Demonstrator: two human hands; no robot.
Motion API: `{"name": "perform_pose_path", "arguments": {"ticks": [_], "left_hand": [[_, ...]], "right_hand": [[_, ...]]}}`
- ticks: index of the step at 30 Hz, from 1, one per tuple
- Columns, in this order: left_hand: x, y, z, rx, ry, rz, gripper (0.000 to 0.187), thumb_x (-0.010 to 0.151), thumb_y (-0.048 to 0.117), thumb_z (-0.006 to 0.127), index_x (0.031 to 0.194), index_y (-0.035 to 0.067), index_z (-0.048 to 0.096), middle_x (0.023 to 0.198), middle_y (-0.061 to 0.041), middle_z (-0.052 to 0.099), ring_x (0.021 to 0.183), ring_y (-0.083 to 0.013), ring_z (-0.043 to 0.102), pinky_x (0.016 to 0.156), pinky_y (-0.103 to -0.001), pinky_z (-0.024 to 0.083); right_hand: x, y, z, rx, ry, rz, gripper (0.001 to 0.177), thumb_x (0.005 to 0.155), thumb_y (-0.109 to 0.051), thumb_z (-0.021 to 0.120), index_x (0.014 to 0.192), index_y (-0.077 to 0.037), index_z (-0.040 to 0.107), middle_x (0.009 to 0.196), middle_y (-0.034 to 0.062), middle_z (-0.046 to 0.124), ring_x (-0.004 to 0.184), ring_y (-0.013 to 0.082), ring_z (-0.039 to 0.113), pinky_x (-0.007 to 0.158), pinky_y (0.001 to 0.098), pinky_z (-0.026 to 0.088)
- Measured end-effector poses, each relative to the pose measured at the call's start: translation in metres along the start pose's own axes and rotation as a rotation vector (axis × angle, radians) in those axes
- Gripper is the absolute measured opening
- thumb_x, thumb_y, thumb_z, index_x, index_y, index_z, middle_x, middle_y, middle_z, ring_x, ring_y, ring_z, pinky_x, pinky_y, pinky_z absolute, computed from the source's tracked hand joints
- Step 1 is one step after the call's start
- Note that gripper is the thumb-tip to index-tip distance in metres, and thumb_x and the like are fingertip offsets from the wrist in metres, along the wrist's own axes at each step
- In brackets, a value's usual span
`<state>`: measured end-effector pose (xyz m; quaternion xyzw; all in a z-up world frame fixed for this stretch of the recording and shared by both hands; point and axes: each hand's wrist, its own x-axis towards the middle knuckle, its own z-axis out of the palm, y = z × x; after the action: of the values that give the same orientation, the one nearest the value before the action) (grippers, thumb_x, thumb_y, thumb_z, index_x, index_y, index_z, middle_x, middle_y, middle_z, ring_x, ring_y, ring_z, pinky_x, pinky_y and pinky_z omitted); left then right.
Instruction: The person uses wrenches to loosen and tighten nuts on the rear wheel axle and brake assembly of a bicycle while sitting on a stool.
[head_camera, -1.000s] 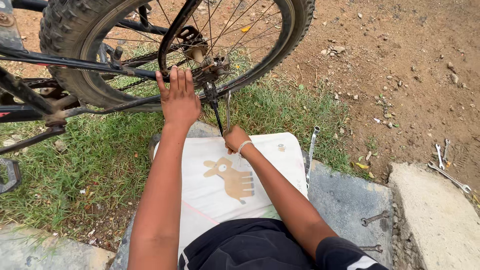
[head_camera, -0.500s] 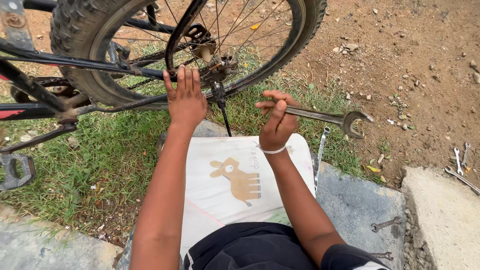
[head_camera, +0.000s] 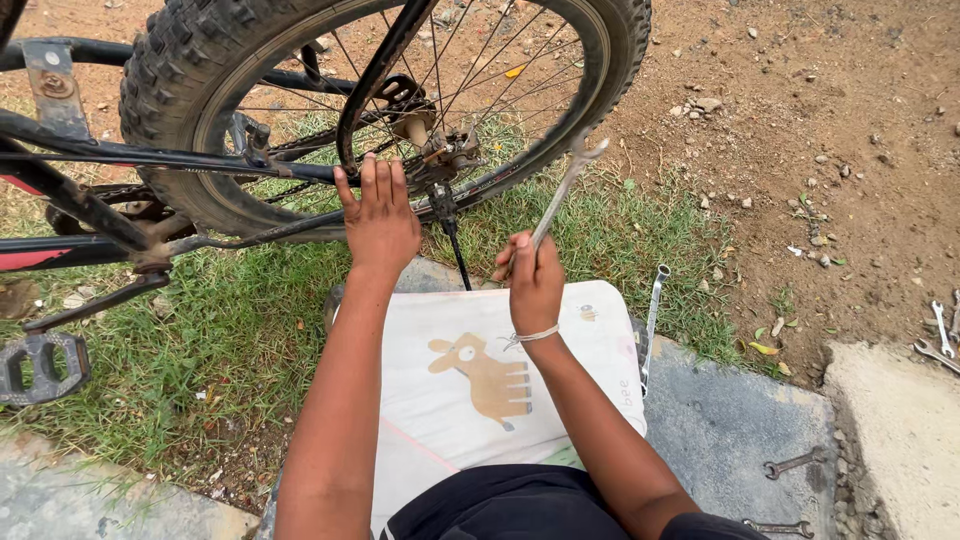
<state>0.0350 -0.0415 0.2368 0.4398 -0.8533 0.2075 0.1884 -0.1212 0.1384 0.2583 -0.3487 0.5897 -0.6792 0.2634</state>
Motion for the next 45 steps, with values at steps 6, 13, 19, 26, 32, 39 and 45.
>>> {"name": "perform_pose_path", "arguments": {"ticks": [6, 13, 19, 26, 32, 39, 45], "left_hand": [[-0.002, 0.000, -0.001, 0.020, -0.030, 0.005, 0.070, 0.089, 0.028, 0.058, 0.151, 0.000, 0.042, 0.145, -0.014, 0.045, 0.149, -0.0294, 0.032, 0.124, -0.061, 0.001], [-0.001, 0.004, -0.006, 0.041, -0.051, -0.014, 0.067, 0.090, 0.026, 0.057, 0.151, 0.002, 0.043, 0.145, -0.013, 0.044, 0.149, -0.0288, 0.032, 0.125, -0.061, -0.001], [-0.002, 0.002, -0.001, 0.026, -0.027, -0.007, 0.067, 0.092, 0.027, 0.058, 0.152, 0.001, 0.043, 0.148, -0.014, 0.044, 0.150, -0.0291, 0.031, 0.126, -0.061, -0.001], [-0.001, 0.003, -0.005, 0.057, -0.069, -0.001, 0.073, 0.088, 0.029, 0.058, 0.152, 0.001, 0.040, 0.145, -0.014, 0.044, 0.148, -0.0290, 0.030, 0.123, -0.061, -0.001], [0.006, -0.005, -0.019, 0.047, -0.057, -0.020, 0.069, 0.090, 0.025, 0.058, 0.152, 0.004, 0.038, 0.146, -0.013, 0.044, 0.149, -0.0281, 0.030, 0.127, -0.059, 0.000], [-0.003, 0.000, -0.010, -0.015, -0.049, -0.002, 0.071, 0.089, 0.026, 0.060, 0.152, 0.001, 0.040, 0.146, -0.014, 0.044, 0.148, -0.0293, 0.031, 0.125, -0.060, 0.001], [-0.006, 0.000, -0.006, 0.025, -0.034, -0.001, 0.070, 0.089, 0.026, 0.059, 0.152, 0.001, 0.041, 0.146, -0.014, 0.045, 0.149, -0.0296, 0.029, 0.125, -0.060, 0.000]], "right_hand": [[0.021, 0.025, -0.003, -0.393, -0.015, -0.280, 0.027, 0.115, -0.026, 0.045, 0.114, -0.001, 0.053, 0.072, 0.0080, 0.056, 0.054, 0.0184, 0.055, 0.052, 0.0317, 0.045], [0.007, 0.105, -0.009, -0.568, -0.391, 0.659, 0.030, 0.099, -0.022, 0.057, 0.087, 0.003, 0.068, 0.057, 0.0105, 0.063, 0.043, 0.0200, 0.057, 0.042, 0.0366, 0.043], [0.012, -0.007, -0.007, -0.307, 0.012, -0.078, 0.031, 0.110, -0.029, 0.047, 0.101, -0.002, 0.059, 0.066, 0.0038, 0.061, 0.051, 0.0102, 0.054, 0.047, 0.0263, 0.044], [0.039, 0.087, -0.001, -0.563, -0.043, -0.017, 0.040, 0.117, -0.029, 0.035, 0.098, -0.001, 0.058, 0.075, 0.0099, 0.061, 0.056, 0.0210, 0.056, 0.050, 0.0322, 0.050], [0.020, 0.177, -0.036, -0.998, -0.468, 0.473, 0.029, 0.097, -0.031, 0.059, 0.105, -0.005, 0.070, 0.083, 0.0213, 0.071, 0.067, 0.0310, 0.072, 0.071, 0.0442, 0.056], [0.041, 0.018, -0.042, -0.274, 0.097, -0.051, 0.027, 0.109, -0.025, 0.051, 0.095, -0.005, 0.061, 0.063, 0.0016, 0.060, 0.047, 0.0076, 0.051, 0.043, 0.0258, 0.039], [0.045, 0.056, -0.004, -0.372, -0.022, -0.219, 0.026, 0.114, -0.024, 0.044, 0.097, -0.006, 0.053, 0.071, 0.0051, 0.056, 0.056, 0.0098, 0.052, 0.049, 0.0267, 0.042]]}}
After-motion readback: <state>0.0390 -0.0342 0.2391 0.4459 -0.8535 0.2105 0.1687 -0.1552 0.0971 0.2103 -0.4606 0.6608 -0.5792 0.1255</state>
